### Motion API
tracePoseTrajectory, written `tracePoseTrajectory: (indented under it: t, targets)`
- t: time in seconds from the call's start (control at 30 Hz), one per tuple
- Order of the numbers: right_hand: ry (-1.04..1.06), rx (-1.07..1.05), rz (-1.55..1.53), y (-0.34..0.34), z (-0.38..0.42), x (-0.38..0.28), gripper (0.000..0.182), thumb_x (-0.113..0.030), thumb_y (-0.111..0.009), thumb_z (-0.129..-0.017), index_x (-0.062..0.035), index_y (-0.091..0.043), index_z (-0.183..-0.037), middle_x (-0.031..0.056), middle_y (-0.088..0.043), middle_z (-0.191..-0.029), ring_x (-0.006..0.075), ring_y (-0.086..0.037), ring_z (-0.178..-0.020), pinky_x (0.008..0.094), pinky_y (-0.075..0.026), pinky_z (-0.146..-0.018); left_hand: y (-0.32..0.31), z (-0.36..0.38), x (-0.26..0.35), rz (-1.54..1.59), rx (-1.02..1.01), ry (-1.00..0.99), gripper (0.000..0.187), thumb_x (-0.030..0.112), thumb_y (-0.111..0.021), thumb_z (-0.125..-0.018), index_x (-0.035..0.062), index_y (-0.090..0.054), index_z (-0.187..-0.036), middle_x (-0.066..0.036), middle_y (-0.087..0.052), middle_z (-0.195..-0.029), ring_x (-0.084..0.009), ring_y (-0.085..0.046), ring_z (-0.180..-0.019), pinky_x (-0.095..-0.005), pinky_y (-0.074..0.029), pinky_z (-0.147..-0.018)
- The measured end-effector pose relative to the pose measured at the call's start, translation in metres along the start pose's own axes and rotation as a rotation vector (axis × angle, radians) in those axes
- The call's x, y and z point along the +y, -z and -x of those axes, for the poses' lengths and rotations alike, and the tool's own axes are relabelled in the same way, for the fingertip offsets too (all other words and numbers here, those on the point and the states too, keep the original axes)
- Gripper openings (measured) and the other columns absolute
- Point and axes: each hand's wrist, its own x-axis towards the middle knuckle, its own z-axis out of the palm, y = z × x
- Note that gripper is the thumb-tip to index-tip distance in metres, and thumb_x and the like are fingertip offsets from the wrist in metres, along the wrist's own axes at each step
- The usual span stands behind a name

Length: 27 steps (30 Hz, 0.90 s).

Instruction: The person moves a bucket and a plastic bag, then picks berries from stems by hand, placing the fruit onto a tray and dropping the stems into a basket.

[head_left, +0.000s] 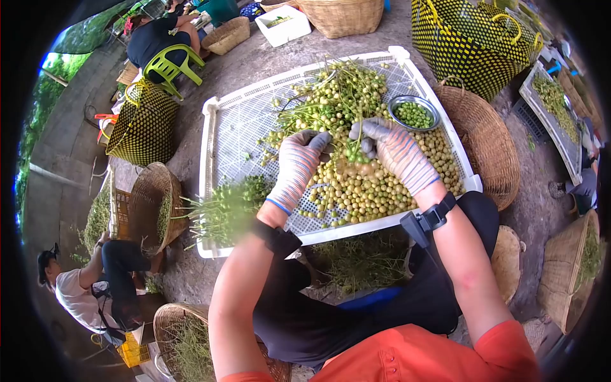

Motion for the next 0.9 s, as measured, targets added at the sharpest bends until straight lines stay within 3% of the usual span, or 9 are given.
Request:
tracePoseTrajectory:
  t: [0.3,0.37,0.4,0.43,0.5,0.57,0.6,0.73,0.9]
  targets:
    - [0.049,0.069,-0.513,0.022,-0.003,-0.022,0.017,-0.022,-0.066,-0.086,-0.0060,-0.065,-0.091,0.0055,-0.066,-0.080,0.0101,-0.056,-0.057,0.0219,-0.044,-0.053,0.029,-0.019,-0.037,0.005,0.122,0.135,0.022,0.022,-0.064,-0.085,0.0004,-0.065,-0.090,-0.007,-0.066,-0.068,-0.0159,-0.061,-0.055,-0.0280,-0.049,-0.054]
    - [0.066,0.041,-0.487,0.020,0.001,-0.029,0.017,-0.023,-0.067,-0.085,-0.0069,-0.066,-0.090,0.0041,-0.066,-0.080,0.0093,-0.057,-0.057,0.0215,-0.044,-0.053,0.036,-0.024,-0.048,-0.541,0.126,0.062,0.030,0.025,-0.068,-0.082,0.0023,-0.065,-0.100,-0.012,-0.067,-0.076,-0.0219,-0.065,-0.070,-0.0324,-0.052,-0.068]
    - [0.076,0.045,-0.336,0.015,0.004,-0.031,0.017,-0.023,-0.067,-0.085,-0.0071,-0.067,-0.090,0.0035,-0.067,-0.081,0.0091,-0.057,-0.058,0.0216,-0.045,-0.053,0.028,-0.015,-0.034,-0.971,0.239,-0.079,0.045,0.029,-0.072,-0.078,0.0040,-0.061,-0.114,-0.017,-0.066,-0.094,-0.0273,-0.063,-0.092,-0.0346,-0.049,-0.083]
    - [0.084,0.048,-0.186,0.010,0.006,-0.031,0.017,-0.024,-0.068,-0.085,-0.0072,-0.068,-0.090,0.0029,-0.067,-0.081,0.0088,-0.058,-0.059,0.0216,-0.045,-0.053,0.019,-0.006,-0.024,-1.178,0.364,-0.300,0.052,0.020,-0.074,-0.078,0.0010,-0.054,-0.122,-0.017,-0.062,-0.113,-0.0278,-0.062,-0.096,-0.0362,-0.048,-0.088]
    - [0.092,0.030,-0.130,0.000,0.009,-0.024,0.022,-0.025,-0.068,-0.085,-0.0054,-0.069,-0.095,0.0029,-0.069,-0.082,0.0064,-0.059,-0.061,0.0210,-0.048,-0.055,0.010,-0.014,-0.027,-0.603,0.156,-0.629,0.059,0.017,-0.077,-0.077,0.0019,-0.051,-0.127,-0.014,-0.061,-0.114,-0.0220,-0.061,-0.094,-0.0334,-0.049,-0.085]
    - [0.084,0.065,0.054,-0.009,0.009,-0.015,0.024,-0.026,-0.067,-0.086,-0.0049,-0.069,-0.097,0.0017,-0.068,-0.080,0.0056,-0.059,-0.061,0.0209,-0.048,-0.055,-0.014,0.016,0.016,-0.115,-0.081,-0.264,0.055,0.013,-0.076,-0.078,0.0027,-0.053,-0.126,-0.010,-0.063,-0.108,-0.0149,-0.060,-0.090,-0.0287,-0.049,-0.083]
    - [0.058,0.055,0.057,-0.013,0.007,-0.009,0.024,-0.026,-0.067,-0.086,-0.0049,-0.069,-0.098,0.0001,-0.067,-0.077,0.0056,-0.057,-0.061,0.0207,-0.047,-0.056,-0.018,0.019,0.017,0.010,-0.148,-0.274,0.050,0.012,-0.074,-0.080,0.0024,-0.055,-0.124,-0.005,-0.064,-0.101,-0.0081,-0.057,-0.084,-0.0239,-0.048,-0.079]
    - [0.083,-0.060,0.143,-0.027,0.011,0.002,0.030,-0.024,-0.066,-0.086,-0.0027,-0.064,-0.108,-0.0006,-0.060,-0.071,0.0072,-0.054,-0.061,0.0204,-0.044,-0.056,-0.015,0.025,0.023,-0.002,-0.008,-0.215,0.014,0.009,-0.069,-0.083,0.0011,-0.069,-0.095,-0.002,-0.067,-0.076,-0.0064,-0.058,-0.063,-0.0201,-0.046,-0.058]
    - [0.117,0.044,0.235,-0.027,0.015,-0.013,0.038,-0.031,-0.064,-0.087,-0.0053,-0.062,-0.114,0.0019,-0.067,-0.088,0.0053,-0.056,-0.062,0.0185,-0.041,-0.053,0.077,0.040,0.056,0.118,0.095,-0.038,0.024,0.023,-0.070,-0.083,0.0024,-0.065,-0.095,-0.004,-0.066,-0.079,-0.0122,-0.062,-0.064,-0.0239,-0.047,-0.058]
